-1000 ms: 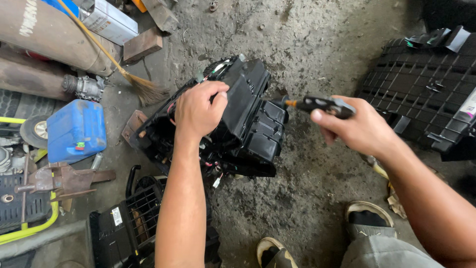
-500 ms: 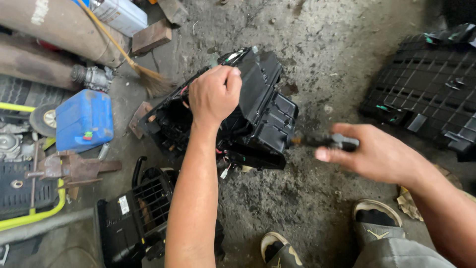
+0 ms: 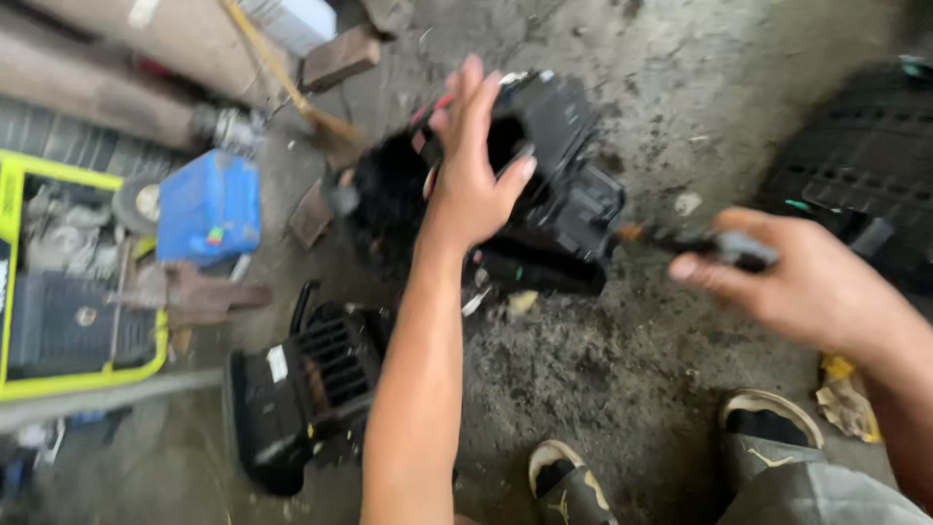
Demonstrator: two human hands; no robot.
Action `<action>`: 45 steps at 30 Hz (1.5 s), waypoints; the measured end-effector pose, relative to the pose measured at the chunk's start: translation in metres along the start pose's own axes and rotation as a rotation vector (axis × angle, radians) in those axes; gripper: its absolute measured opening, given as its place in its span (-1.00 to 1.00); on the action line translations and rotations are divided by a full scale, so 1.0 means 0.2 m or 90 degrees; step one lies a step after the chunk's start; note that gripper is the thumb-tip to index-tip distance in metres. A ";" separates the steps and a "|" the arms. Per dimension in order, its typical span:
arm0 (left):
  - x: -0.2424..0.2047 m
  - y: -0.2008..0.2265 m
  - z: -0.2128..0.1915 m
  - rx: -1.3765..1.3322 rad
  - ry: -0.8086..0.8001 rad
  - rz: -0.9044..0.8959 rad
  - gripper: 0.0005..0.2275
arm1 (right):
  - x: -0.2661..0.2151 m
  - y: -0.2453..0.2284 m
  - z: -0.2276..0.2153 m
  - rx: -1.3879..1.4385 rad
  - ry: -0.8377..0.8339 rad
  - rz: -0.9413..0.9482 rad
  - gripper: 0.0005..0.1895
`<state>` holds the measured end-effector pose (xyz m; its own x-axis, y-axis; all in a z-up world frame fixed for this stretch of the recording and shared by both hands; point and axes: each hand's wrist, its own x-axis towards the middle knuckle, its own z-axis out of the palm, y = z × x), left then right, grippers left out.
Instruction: The person uses a handheld air blower to clean dust and debris from the interior and exterior surfaces of two disassembled black plastic automotive components. The person rotates and repositions the parts to access different areas while directing the air stream.
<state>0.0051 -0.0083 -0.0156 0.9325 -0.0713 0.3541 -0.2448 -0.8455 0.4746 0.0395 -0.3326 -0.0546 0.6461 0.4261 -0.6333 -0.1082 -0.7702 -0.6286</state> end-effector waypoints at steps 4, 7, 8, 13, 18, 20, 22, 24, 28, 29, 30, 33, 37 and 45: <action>0.02 0.13 0.05 0.326 0.044 -0.129 -0.32 | -0.03 0.02 -0.03 -0.054 0.049 -0.005 -0.27; -0.07 0.14 0.12 0.363 -0.053 -0.131 -0.29 | -0.02 0.05 -0.02 -0.129 0.058 -0.033 0.01; -0.14 0.12 0.14 0.382 -0.083 -0.087 -0.28 | -0.04 0.08 0.01 -0.140 0.065 -0.032 0.03; -0.08 -0.07 0.25 0.362 -0.081 -0.137 -0.36 | -0.08 0.04 0.00 -0.121 0.114 -0.069 0.07; -0.03 -0.09 0.39 0.396 -0.005 -0.157 -0.38 | -0.10 0.02 -0.07 -0.224 0.031 0.079 -0.25; -0.06 -0.09 0.42 0.394 0.012 -0.116 -0.39 | -0.09 0.02 -0.08 -0.190 0.108 -0.006 -0.20; -0.09 -0.10 0.44 0.377 0.028 -0.085 -0.40 | -0.10 0.03 -0.07 -0.121 0.231 -0.159 -0.03; -0.13 -0.11 0.45 0.349 0.046 -0.070 -0.39 | -0.09 0.01 -0.07 -0.168 0.117 -0.015 -0.25; -0.24 -0.06 0.48 0.335 0.026 -0.023 -0.50 | -0.11 -0.07 -0.07 -0.157 0.061 -0.022 -0.36; -0.27 -0.04 0.49 0.346 0.020 -0.003 -0.50 | -0.12 -0.10 -0.06 -0.115 0.091 -0.071 -0.32; -0.29 -0.02 0.50 0.355 0.015 0.017 -0.49 | -0.13 -0.11 -0.06 -0.072 0.122 -0.118 -0.27; -0.30 0.00 0.50 0.314 -0.044 0.031 -0.39 | -0.15 -0.15 -0.07 -0.067 0.082 -0.059 -0.29; -0.15 -0.04 0.48 0.424 -0.205 -0.033 -0.54 | -0.22 -0.12 -0.10 -0.132 0.057 -0.005 -0.51; 0.26 -0.04 0.03 0.258 -0.044 -0.017 -0.56 | -0.36 0.03 -0.12 -0.039 0.249 -0.082 -0.51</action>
<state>0.0572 -0.0076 -0.0053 0.9562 -0.0709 0.2841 -0.1096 -0.9864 0.1224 0.0100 -0.3787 -0.0015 0.8911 0.3174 -0.3245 0.0300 -0.7545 -0.6556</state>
